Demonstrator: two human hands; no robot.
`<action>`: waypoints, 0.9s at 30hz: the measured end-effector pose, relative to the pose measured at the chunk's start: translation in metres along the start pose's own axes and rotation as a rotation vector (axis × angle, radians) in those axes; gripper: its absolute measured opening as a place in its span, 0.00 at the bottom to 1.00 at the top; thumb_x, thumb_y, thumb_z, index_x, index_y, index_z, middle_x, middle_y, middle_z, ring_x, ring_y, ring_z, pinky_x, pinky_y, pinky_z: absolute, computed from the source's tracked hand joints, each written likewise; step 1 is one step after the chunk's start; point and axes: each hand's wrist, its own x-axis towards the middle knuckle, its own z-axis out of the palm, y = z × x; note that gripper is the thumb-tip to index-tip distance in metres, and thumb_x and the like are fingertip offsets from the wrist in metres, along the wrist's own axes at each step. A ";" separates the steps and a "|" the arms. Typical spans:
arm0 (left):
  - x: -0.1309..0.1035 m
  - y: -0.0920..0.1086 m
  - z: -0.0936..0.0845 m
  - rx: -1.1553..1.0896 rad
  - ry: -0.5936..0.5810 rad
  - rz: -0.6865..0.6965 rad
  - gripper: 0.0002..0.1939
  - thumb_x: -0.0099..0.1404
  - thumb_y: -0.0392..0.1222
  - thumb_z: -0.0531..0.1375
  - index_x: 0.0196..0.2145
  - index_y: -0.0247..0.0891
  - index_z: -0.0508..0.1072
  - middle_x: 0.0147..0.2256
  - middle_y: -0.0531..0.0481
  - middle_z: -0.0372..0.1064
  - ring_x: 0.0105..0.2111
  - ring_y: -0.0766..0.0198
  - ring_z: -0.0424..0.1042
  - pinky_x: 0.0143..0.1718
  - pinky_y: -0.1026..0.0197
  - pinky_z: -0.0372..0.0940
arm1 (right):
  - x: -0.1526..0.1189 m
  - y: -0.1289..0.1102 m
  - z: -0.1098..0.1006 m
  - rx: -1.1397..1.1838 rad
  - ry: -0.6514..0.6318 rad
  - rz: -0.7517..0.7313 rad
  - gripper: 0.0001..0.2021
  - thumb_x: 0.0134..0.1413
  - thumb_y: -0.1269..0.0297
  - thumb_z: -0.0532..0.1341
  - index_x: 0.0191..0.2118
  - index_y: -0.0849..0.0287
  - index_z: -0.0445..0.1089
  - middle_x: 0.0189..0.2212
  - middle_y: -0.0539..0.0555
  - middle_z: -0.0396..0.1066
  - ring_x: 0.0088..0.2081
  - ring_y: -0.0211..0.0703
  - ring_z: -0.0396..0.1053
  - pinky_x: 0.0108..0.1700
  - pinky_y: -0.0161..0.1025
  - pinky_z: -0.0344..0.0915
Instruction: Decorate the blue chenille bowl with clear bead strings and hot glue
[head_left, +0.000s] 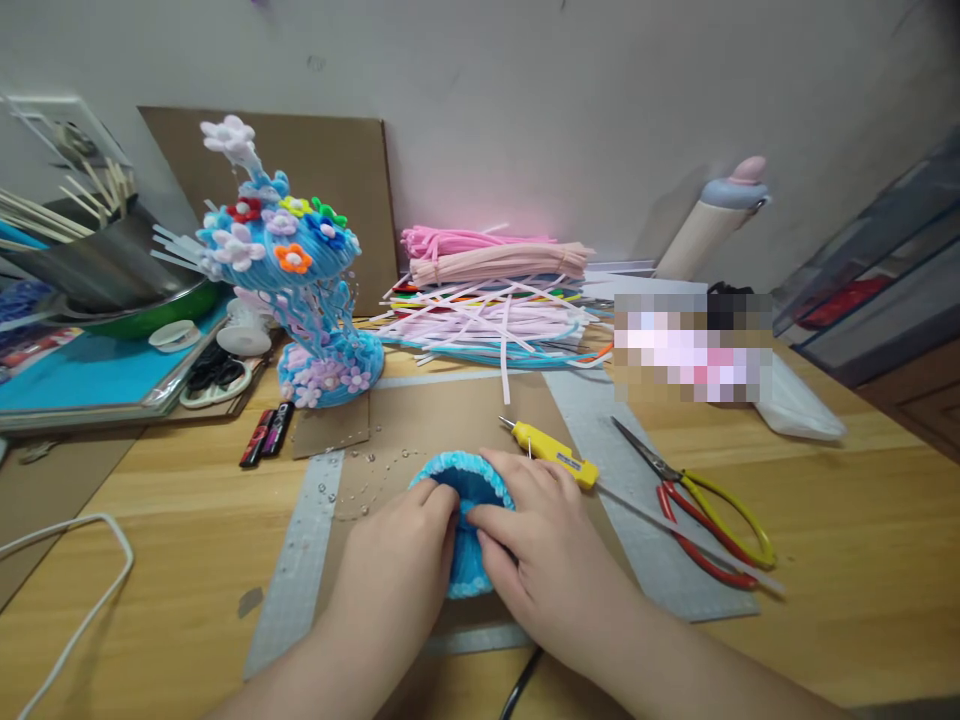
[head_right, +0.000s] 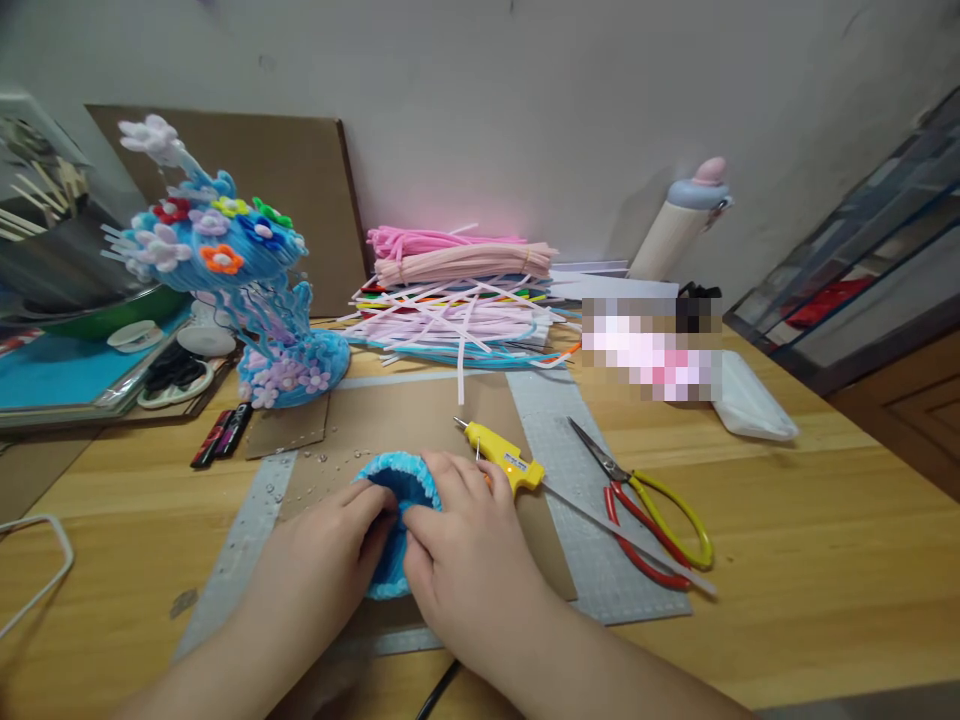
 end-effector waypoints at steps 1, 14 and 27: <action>0.001 0.000 0.000 -0.007 -0.001 -0.004 0.09 0.65 0.39 0.49 0.32 0.43 0.67 0.32 0.49 0.71 0.30 0.59 0.71 0.24 0.60 0.48 | 0.000 0.000 0.000 -0.008 -0.009 0.006 0.09 0.56 0.67 0.55 0.33 0.54 0.73 0.56 0.55 0.61 0.56 0.49 0.56 0.56 0.54 0.47; 0.001 -0.005 0.003 -0.115 -0.027 -0.021 0.09 0.65 0.40 0.49 0.34 0.43 0.68 0.33 0.49 0.73 0.33 0.56 0.72 0.30 0.59 0.57 | 0.001 0.001 -0.002 -0.062 -0.049 0.054 0.09 0.57 0.64 0.55 0.36 0.49 0.74 0.57 0.53 0.61 0.57 0.51 0.55 0.58 0.60 0.39; 0.006 -0.002 0.003 -0.014 0.004 0.004 0.08 0.64 0.41 0.50 0.29 0.43 0.66 0.29 0.49 0.72 0.28 0.58 0.72 0.24 0.60 0.49 | 0.000 -0.001 0.001 -0.083 -0.042 0.052 0.09 0.57 0.63 0.56 0.34 0.52 0.74 0.57 0.55 0.60 0.57 0.52 0.56 0.58 0.61 0.39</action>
